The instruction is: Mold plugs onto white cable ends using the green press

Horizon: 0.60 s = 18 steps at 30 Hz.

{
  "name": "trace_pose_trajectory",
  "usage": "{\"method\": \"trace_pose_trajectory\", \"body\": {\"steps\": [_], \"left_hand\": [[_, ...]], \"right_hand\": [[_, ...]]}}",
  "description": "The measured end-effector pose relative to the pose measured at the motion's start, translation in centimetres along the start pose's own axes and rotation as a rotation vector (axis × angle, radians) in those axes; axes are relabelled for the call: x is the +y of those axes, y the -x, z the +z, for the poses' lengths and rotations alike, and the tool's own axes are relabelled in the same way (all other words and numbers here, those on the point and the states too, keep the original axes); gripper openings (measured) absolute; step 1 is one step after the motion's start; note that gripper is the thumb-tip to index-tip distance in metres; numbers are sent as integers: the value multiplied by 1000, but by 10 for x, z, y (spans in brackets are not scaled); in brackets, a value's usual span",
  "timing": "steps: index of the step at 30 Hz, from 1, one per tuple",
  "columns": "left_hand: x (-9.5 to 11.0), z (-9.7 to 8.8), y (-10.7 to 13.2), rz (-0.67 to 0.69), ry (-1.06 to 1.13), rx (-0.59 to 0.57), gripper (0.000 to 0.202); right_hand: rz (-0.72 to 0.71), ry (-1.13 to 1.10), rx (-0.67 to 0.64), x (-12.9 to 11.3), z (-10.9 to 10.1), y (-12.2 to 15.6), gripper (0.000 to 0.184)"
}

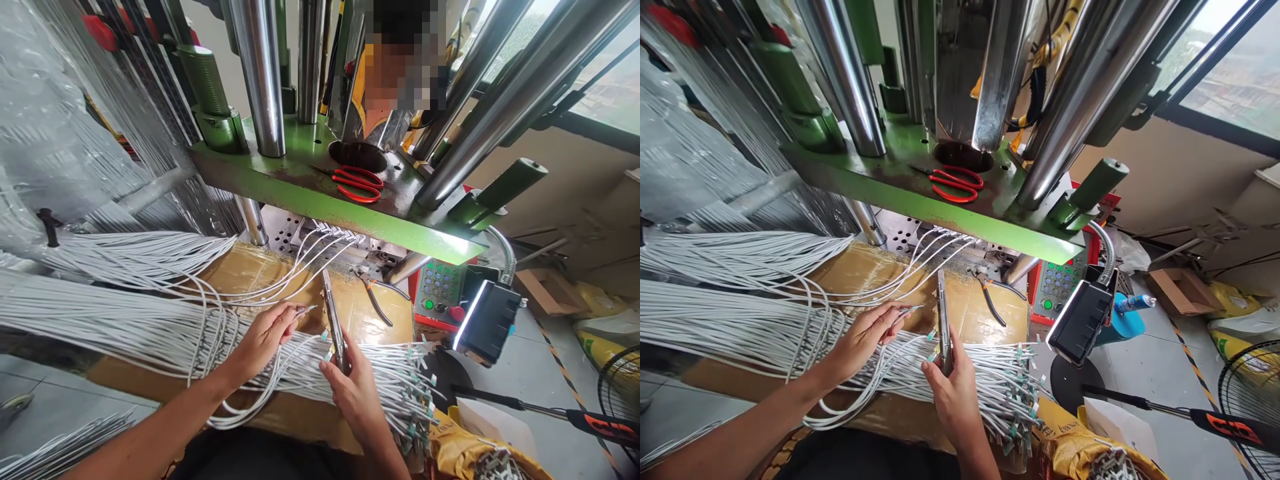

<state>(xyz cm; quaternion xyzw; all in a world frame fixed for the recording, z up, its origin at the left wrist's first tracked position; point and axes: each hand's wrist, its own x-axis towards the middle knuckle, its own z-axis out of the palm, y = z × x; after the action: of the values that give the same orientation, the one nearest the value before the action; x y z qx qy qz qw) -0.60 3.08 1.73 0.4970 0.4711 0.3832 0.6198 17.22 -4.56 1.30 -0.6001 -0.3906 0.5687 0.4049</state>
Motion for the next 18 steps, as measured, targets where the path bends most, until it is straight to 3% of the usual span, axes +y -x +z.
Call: {"method": "trace_pose_trajectory", "body": {"steps": [4, 10, 13, 18], "left_hand": [[5, 2, 0, -4, -132, 19, 41], [14, 1, -11, 101, -379, -109, 22], [11, -1, -18, 227, -557, -159, 19], [2, -3, -27, 552, -781, -170, 25]], "right_hand": [[5, -6, 31, 0, 0, 1, 68], [6, -19, 26, 0, 0, 1, 69], [14, -21, 16, -1, 0, 1, 68], [38, -19, 11, -2, 0, 1, 68]]}}
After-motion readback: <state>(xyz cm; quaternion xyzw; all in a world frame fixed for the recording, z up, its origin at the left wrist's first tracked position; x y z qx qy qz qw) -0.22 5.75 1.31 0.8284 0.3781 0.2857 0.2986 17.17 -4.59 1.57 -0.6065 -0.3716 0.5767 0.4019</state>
